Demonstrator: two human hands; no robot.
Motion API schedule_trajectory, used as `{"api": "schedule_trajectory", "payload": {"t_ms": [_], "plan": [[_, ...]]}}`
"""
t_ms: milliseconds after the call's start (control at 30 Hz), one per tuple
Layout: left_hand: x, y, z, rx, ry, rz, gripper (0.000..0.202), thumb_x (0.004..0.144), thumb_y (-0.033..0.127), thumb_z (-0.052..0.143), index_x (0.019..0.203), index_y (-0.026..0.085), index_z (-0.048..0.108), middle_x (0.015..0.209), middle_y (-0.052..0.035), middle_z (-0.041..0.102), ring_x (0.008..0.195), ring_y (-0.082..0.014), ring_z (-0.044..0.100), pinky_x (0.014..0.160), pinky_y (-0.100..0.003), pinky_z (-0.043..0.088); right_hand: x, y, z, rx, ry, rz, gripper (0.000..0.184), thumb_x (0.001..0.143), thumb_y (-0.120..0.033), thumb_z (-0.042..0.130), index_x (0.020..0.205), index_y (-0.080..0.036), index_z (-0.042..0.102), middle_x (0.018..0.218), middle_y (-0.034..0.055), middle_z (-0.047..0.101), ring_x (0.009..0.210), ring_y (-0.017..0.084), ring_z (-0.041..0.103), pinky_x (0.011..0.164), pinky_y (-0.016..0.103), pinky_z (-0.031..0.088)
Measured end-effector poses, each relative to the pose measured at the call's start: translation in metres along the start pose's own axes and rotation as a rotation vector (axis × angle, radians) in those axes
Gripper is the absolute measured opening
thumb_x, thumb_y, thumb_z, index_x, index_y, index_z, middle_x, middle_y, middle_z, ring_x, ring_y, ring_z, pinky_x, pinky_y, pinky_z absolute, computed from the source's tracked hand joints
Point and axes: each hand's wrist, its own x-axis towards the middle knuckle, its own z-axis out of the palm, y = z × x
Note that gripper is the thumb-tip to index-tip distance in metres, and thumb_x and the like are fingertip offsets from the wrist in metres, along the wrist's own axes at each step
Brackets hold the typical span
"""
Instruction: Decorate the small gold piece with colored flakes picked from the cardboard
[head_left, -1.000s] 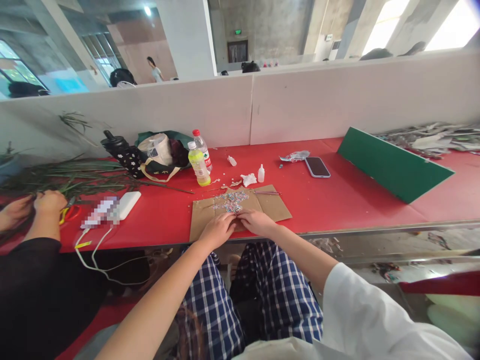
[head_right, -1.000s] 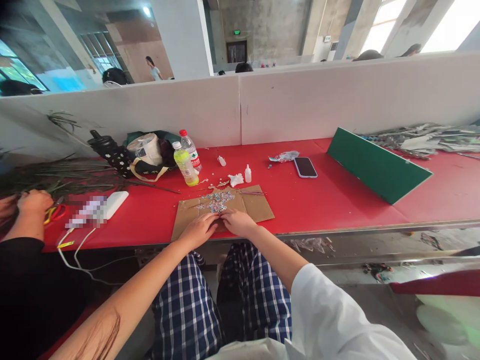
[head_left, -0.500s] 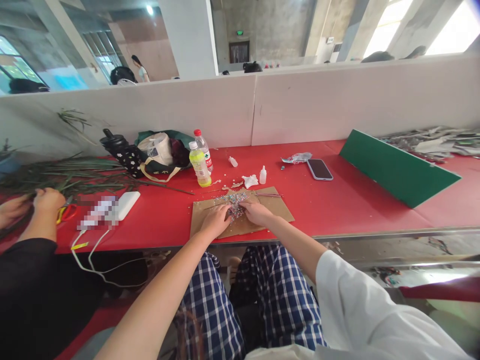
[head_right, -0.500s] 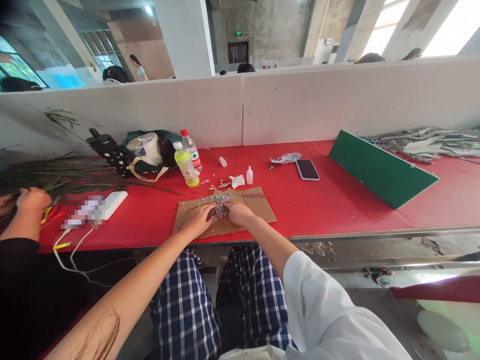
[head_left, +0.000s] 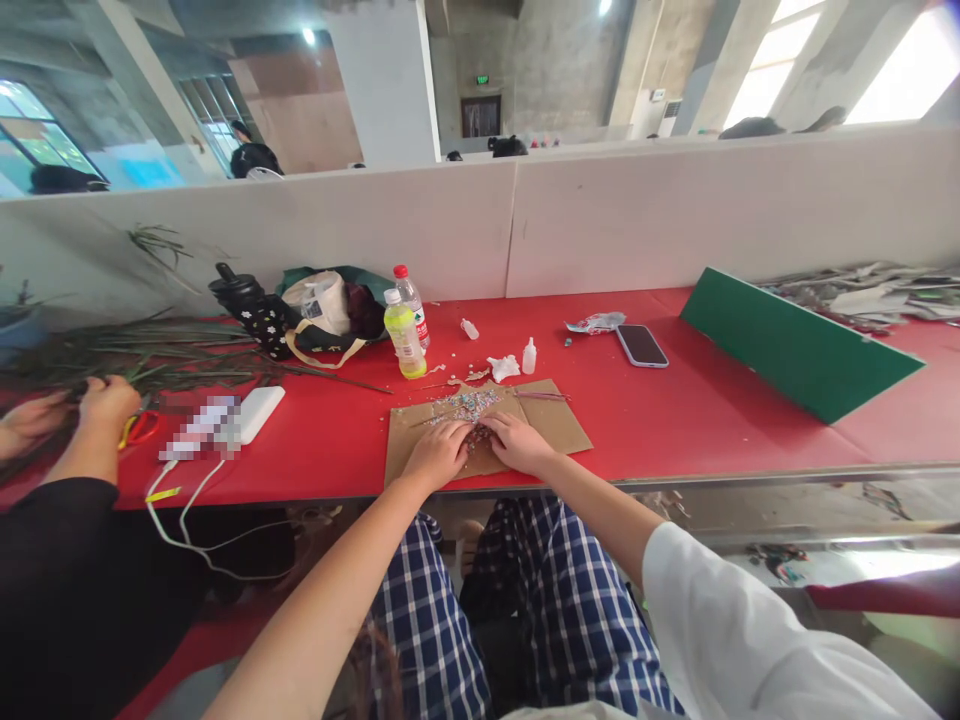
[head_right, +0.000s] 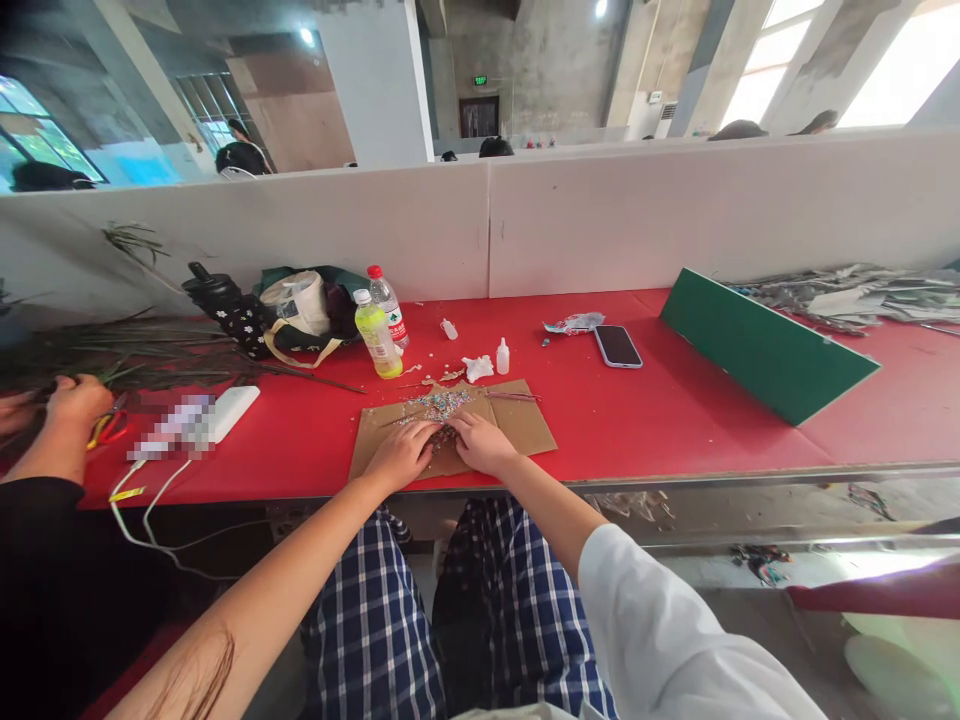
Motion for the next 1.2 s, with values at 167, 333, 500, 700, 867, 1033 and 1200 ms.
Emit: {"api": "schedule_trajectory", "payload": {"t_ms": [167, 333, 500, 700, 867, 1033, 1200], "plan": [[-0.001, 0.002, 0.007, 0.009, 0.023, -0.016, 0.037, 0.098, 0.035, 0.058, 0.131, 0.019, 0.059, 0.137, -0.0103, 0.059, 0.129, -0.0243, 0.056, 0.112, -0.052, 0.046, -0.001, -0.003, 0.007, -0.034, -0.004, -0.026, 0.034, 0.098, -0.035, 0.060, 0.129, -0.020, 0.060, 0.137, 0.0102, 0.059, 0.124, 0.025, 0.058, 0.105, 0.051, 0.049], [-0.002, 0.002, 0.004, 0.027, 0.079, -0.061, 0.040, 0.098, 0.035, 0.058, 0.135, 0.020, 0.056, 0.139, -0.0110, 0.057, 0.129, -0.0253, 0.055, 0.111, -0.052, 0.047, -0.002, -0.004, 0.003, -0.059, 0.024, -0.009, 0.032, 0.099, -0.035, 0.059, 0.127, -0.021, 0.061, 0.137, 0.0101, 0.059, 0.123, 0.025, 0.059, 0.105, 0.050, 0.050], [-0.003, 0.001, 0.005, 0.045, 0.121, -0.127, 0.035, 0.098, 0.036, 0.058, 0.129, 0.019, 0.059, 0.134, -0.0101, 0.060, 0.125, -0.0237, 0.058, 0.108, -0.050, 0.049, 0.002, 0.004, 0.000, -0.097, 0.094, 0.142, 0.033, 0.098, -0.036, 0.059, 0.128, -0.021, 0.060, 0.137, 0.0102, 0.059, 0.121, 0.025, 0.059, 0.104, 0.049, 0.051], [-0.004, -0.001, 0.006, 0.086, 0.152, -0.251, 0.030, 0.097, 0.036, 0.059, 0.121, 0.018, 0.063, 0.133, -0.0096, 0.061, 0.124, -0.0232, 0.058, 0.108, -0.049, 0.049, 0.003, 0.010, -0.001, -0.130, 0.098, 0.286, 0.029, 0.098, -0.038, 0.060, 0.121, -0.020, 0.063, 0.131, 0.0095, 0.061, 0.117, 0.023, 0.061, 0.102, 0.048, 0.051], [-0.002, -0.003, 0.005, 0.075, 0.131, -0.193, 0.029, 0.097, 0.034, 0.060, 0.122, 0.020, 0.064, 0.141, -0.0095, 0.057, 0.131, -0.0241, 0.053, 0.113, -0.051, 0.045, 0.003, 0.006, -0.002, -0.108, 0.078, 0.214, 0.029, 0.098, -0.037, 0.060, 0.122, -0.020, 0.064, 0.133, 0.0093, 0.061, 0.120, 0.024, 0.060, 0.105, 0.049, 0.050], [-0.005, -0.003, 0.003, 0.067, 0.157, -0.172, 0.029, 0.096, 0.033, 0.060, 0.121, 0.018, 0.063, 0.139, -0.0098, 0.058, 0.130, -0.0243, 0.054, 0.110, -0.050, 0.047, 0.004, 0.009, -0.001, -0.100, 0.093, 0.228, 0.029, 0.098, -0.037, 0.060, 0.120, -0.019, 0.064, 0.131, 0.0093, 0.062, 0.118, 0.023, 0.061, 0.103, 0.048, 0.051], [-0.006, -0.001, 0.001, 0.061, 0.123, -0.119, 0.022, 0.096, 0.032, 0.061, 0.111, 0.018, 0.067, 0.136, -0.0086, 0.060, 0.128, -0.0227, 0.055, 0.111, -0.048, 0.047, 0.003, 0.010, 0.000, -0.085, 0.077, 0.216, 0.028, 0.098, -0.037, 0.060, 0.119, -0.020, 0.064, 0.130, 0.0091, 0.062, 0.116, 0.023, 0.061, 0.102, 0.048, 0.051]]}}
